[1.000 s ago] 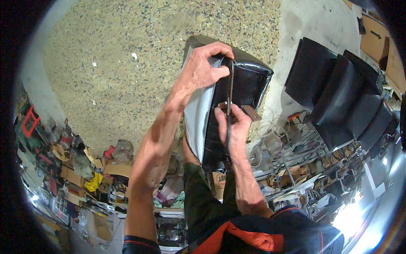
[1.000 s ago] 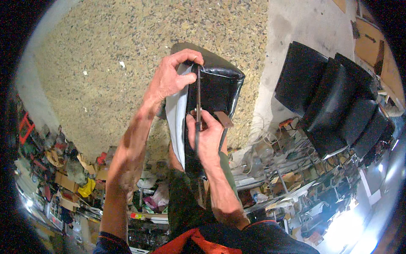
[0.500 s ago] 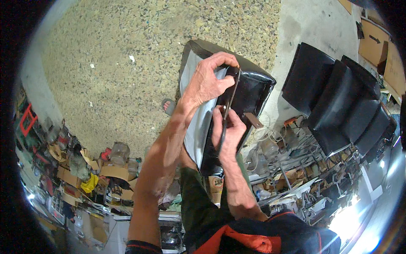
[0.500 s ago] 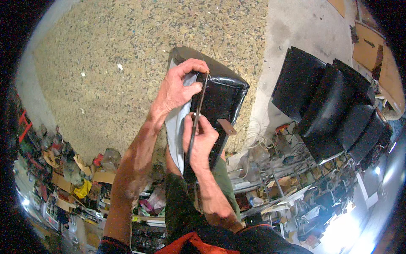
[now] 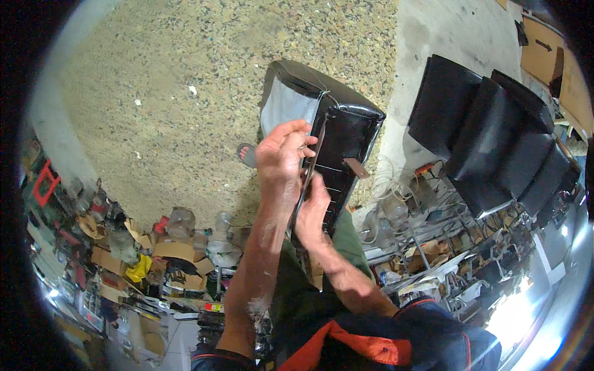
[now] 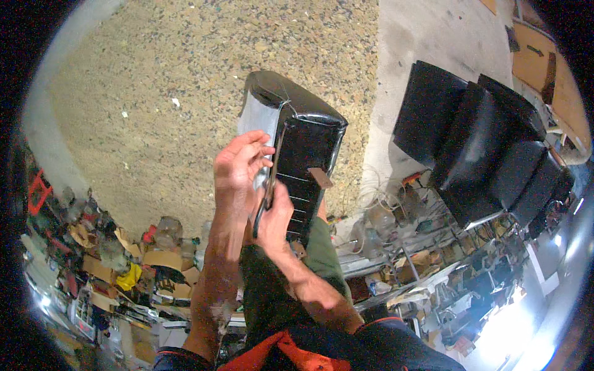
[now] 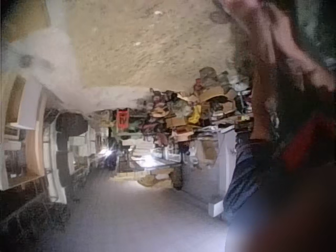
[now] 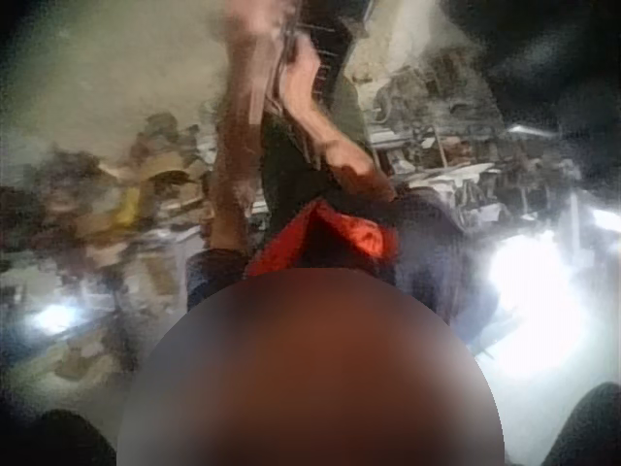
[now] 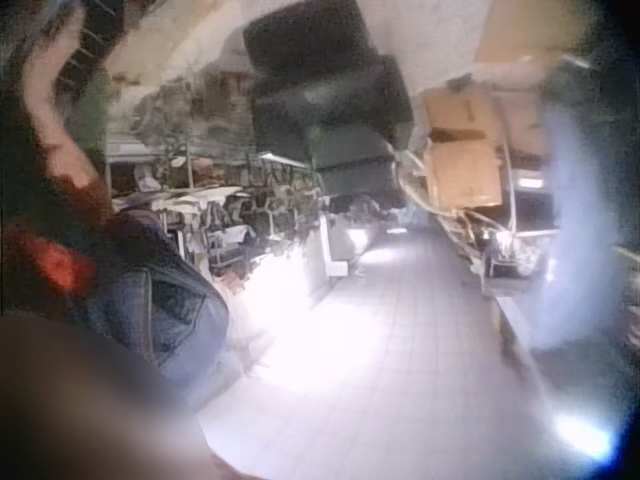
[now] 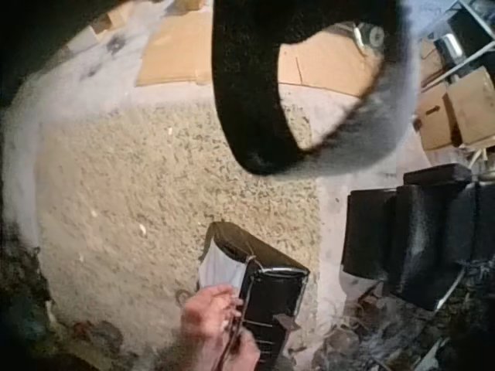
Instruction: The person uses shears to trim the edges of a black upholstered furniture part, then picks up a red power drill and walks toward a metal frame. The person places the part near the frame and sets the drill down.
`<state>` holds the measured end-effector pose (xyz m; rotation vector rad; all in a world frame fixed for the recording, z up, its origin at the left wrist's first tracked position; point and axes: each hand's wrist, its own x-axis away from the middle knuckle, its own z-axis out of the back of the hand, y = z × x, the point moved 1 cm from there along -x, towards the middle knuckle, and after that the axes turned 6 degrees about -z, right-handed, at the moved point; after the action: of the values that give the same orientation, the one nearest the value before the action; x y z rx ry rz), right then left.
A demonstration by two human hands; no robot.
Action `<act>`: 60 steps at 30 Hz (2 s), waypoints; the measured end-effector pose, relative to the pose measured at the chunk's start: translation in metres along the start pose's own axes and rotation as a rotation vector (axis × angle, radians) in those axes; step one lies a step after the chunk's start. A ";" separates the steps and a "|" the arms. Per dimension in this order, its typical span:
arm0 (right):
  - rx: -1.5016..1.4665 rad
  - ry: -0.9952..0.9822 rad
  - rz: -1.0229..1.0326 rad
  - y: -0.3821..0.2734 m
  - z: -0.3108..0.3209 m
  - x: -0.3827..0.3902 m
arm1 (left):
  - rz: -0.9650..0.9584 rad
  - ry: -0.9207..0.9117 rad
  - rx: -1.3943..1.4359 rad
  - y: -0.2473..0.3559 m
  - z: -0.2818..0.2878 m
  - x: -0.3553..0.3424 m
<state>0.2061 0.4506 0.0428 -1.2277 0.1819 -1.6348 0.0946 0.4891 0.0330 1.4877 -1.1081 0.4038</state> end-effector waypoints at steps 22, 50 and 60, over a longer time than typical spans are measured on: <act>-0.121 -0.508 -0.416 -0.057 0.084 -0.209 | 0.314 0.314 1.010 -0.032 -0.056 -0.004; -0.329 -0.349 -0.039 -0.104 0.127 0.022 | 0.169 0.154 0.823 0.038 -0.003 0.192; -0.533 -0.327 0.229 -0.074 0.011 -0.030 | 0.114 0.107 0.666 0.019 0.066 0.058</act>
<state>0.1662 0.5127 0.0763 -1.7846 0.5557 -1.1990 0.0862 0.4079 0.0715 1.9490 -1.0224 0.9913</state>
